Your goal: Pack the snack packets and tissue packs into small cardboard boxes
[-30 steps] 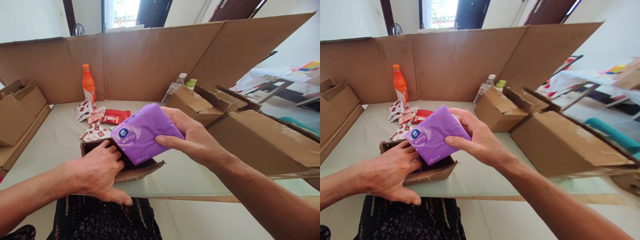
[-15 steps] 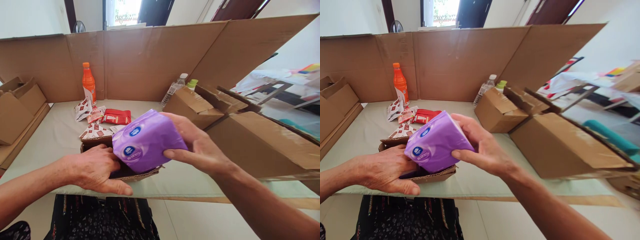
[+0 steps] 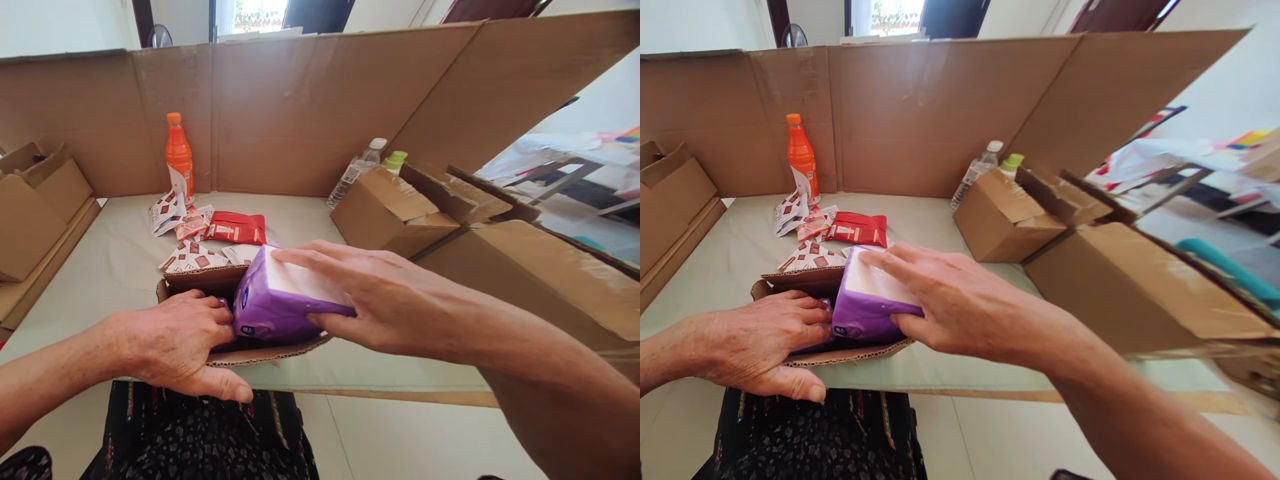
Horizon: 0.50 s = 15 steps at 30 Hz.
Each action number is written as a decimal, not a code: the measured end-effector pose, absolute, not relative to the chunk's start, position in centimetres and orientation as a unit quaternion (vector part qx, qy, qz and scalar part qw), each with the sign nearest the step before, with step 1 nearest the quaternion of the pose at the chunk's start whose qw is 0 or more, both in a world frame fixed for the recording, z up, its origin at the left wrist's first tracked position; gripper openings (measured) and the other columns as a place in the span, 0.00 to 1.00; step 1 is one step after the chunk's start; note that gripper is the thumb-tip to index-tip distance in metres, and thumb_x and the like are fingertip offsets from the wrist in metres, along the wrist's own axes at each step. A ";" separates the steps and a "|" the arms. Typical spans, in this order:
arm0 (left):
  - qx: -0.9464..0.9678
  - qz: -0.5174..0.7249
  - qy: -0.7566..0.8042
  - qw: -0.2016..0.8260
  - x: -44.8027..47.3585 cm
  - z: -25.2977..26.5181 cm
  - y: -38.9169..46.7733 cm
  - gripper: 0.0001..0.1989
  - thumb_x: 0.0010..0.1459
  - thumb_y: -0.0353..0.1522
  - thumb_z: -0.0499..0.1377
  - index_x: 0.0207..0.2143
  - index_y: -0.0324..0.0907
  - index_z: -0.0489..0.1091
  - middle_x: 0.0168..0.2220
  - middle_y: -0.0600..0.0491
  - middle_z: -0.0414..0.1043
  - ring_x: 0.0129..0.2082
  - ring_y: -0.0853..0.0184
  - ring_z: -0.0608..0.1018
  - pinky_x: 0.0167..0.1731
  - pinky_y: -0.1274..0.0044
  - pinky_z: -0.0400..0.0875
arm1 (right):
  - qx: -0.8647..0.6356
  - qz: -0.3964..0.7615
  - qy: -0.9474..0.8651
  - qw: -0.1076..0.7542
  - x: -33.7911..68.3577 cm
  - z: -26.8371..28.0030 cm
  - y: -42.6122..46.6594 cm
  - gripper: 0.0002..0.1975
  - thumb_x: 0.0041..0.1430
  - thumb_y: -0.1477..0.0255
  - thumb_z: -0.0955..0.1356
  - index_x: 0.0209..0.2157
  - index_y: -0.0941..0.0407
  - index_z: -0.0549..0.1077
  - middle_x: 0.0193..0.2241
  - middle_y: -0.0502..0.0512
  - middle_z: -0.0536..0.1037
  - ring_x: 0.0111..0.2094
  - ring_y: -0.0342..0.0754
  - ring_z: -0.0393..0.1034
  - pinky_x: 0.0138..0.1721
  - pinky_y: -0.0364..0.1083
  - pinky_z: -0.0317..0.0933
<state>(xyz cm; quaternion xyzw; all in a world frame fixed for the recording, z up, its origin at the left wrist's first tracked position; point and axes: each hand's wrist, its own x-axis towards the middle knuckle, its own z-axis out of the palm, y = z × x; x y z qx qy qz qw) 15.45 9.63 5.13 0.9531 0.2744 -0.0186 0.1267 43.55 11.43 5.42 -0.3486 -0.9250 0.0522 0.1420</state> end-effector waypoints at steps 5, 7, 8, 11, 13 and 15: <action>0.941 -0.094 0.274 0.175 15.6 5.8 9.5 0.28 0.65 0.56 0.55 0.47 0.42 0.78 0.52 0.43 0.79 0.51 0.51 0.79 0.50 0.64 0.70 | -0.332 0.006 -0.936 0.114 42.8 5.2 11.7 0.32 0.57 0.73 0.67 0.65 0.54 0.66 0.51 0.63 0.78 0.46 0.59 0.75 0.42 0.53 0.70; 0.934 -0.114 0.288 0.181 15.6 5.9 9.5 0.29 0.64 0.56 0.55 0.48 0.42 0.77 0.53 0.43 0.78 0.53 0.51 0.78 0.51 0.64 0.70 | -0.323 -0.004 -0.940 0.108 43.0 5.2 11.7 0.32 0.57 0.73 0.67 0.65 0.55 0.65 0.51 0.64 0.78 0.45 0.59 0.76 0.41 0.52 0.70; 0.930 -0.124 0.293 0.183 15.7 6.0 9.4 0.30 0.64 0.57 0.55 0.48 0.42 0.77 0.53 0.43 0.78 0.53 0.50 0.78 0.51 0.63 0.70 | -0.318 -0.011 -0.942 0.110 43.2 5.1 11.7 0.32 0.58 0.72 0.67 0.65 0.55 0.65 0.51 0.64 0.78 0.44 0.59 0.76 0.40 0.52 0.70; 0.925 -0.145 0.298 0.189 15.8 6.1 9.4 0.30 0.64 0.57 0.55 0.48 0.41 0.77 0.51 0.42 0.78 0.52 0.50 0.78 0.52 0.62 0.71 | -0.314 -0.035 -0.940 0.126 43.3 4.9 11.3 0.29 0.62 0.70 0.68 0.65 0.53 0.63 0.51 0.63 0.78 0.43 0.58 0.75 0.39 0.52 0.69; 0.923 -0.150 0.301 0.188 15.9 6.0 9.5 0.31 0.64 0.57 0.55 0.48 0.41 0.77 0.50 0.42 0.78 0.51 0.50 0.78 0.52 0.61 0.71 | -0.323 -0.037 -0.940 0.108 42.5 4.4 11.2 0.29 0.61 0.72 0.68 0.63 0.52 0.64 0.49 0.63 0.78 0.43 0.58 0.75 0.40 0.51 0.69; 0.923 -0.146 0.302 0.188 16.1 5.9 9.6 0.30 0.63 0.57 0.55 0.47 0.41 0.77 0.51 0.41 0.78 0.50 0.50 0.79 0.51 0.62 0.71 | -0.322 -0.013 -0.945 0.065 41.3 3.6 11.3 0.28 0.58 0.78 0.67 0.61 0.53 0.67 0.45 0.61 0.79 0.40 0.55 0.74 0.38 0.50 0.68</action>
